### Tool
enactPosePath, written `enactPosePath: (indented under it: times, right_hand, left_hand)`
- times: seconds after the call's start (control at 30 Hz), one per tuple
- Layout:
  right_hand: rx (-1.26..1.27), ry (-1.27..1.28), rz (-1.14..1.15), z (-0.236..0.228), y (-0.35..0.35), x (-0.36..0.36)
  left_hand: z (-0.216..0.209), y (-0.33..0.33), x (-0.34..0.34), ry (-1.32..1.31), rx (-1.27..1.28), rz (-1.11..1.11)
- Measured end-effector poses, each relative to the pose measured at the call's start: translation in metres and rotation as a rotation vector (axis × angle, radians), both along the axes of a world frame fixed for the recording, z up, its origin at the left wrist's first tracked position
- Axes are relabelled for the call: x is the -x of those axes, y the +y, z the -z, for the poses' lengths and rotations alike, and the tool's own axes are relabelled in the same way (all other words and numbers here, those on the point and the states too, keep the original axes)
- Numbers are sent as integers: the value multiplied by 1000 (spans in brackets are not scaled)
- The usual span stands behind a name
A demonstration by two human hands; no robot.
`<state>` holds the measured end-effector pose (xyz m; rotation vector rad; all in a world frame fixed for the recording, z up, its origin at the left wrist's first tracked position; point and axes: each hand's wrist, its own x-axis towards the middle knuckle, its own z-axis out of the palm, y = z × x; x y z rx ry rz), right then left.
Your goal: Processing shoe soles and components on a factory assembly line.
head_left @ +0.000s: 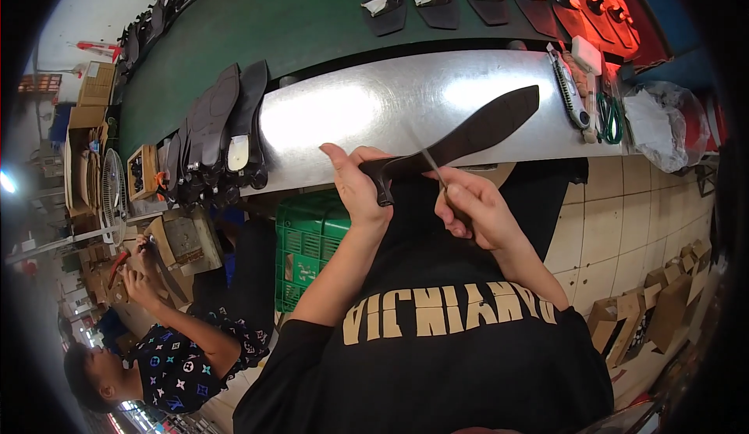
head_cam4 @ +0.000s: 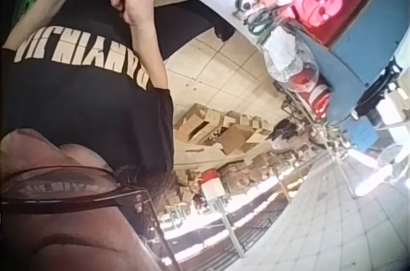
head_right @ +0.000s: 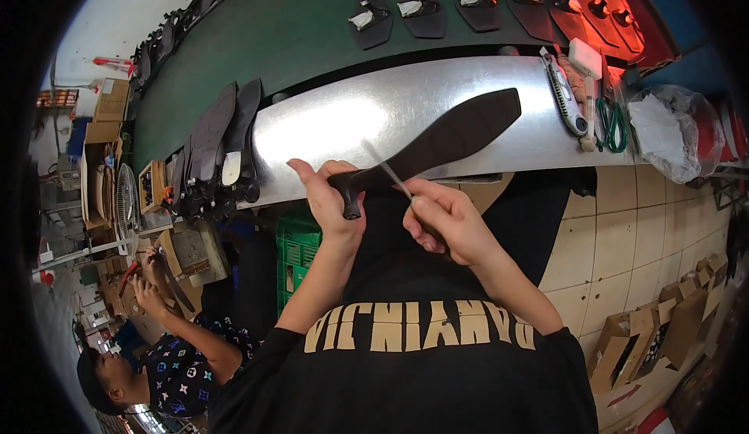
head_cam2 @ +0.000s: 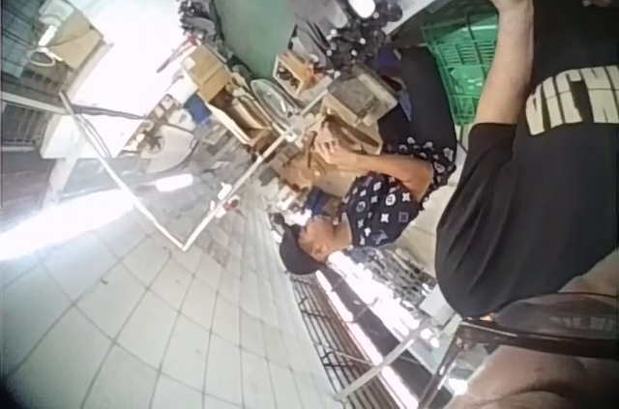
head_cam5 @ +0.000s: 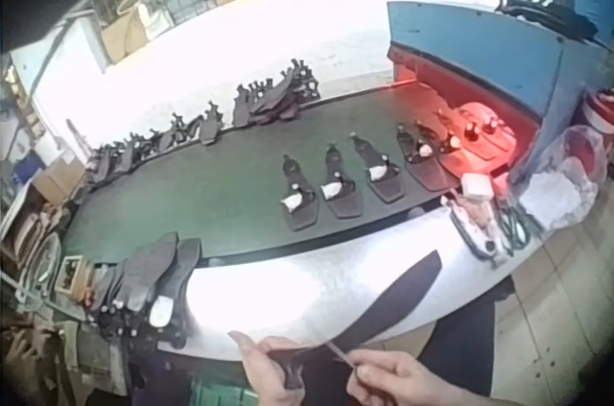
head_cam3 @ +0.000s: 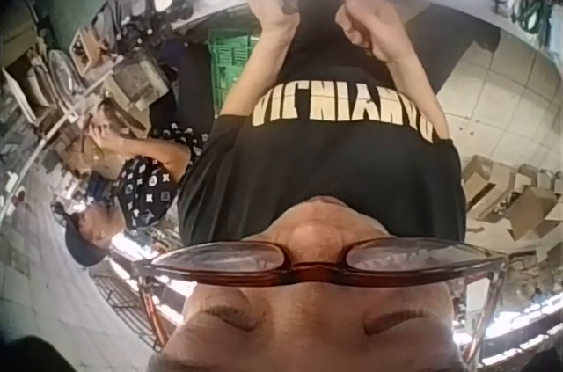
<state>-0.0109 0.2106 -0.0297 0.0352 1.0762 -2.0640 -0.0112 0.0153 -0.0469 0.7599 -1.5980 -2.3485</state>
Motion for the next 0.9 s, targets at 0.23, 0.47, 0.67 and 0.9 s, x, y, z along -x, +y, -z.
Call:
enactPosePath:
  times: [0.23, 0.47, 0.67, 0.9]
  right_hand:
    - [-718, 1204, 260, -1, -13, -5]
    - [-558, 1245, 129, -8, -17, -17]
    - [-710, 1162, 264, -11, -18, -12]
    - [-682, 1108, 215, 4, -28, -21]
  left_hand:
    - [-13, -6, -2, 112, 44, 58]
    - [-13, -16, 1, 72, -62, 53]
    - [-12, -3, 2, 55, -966, 208]
    - [11, 1, 6, 145, -1218, 226]
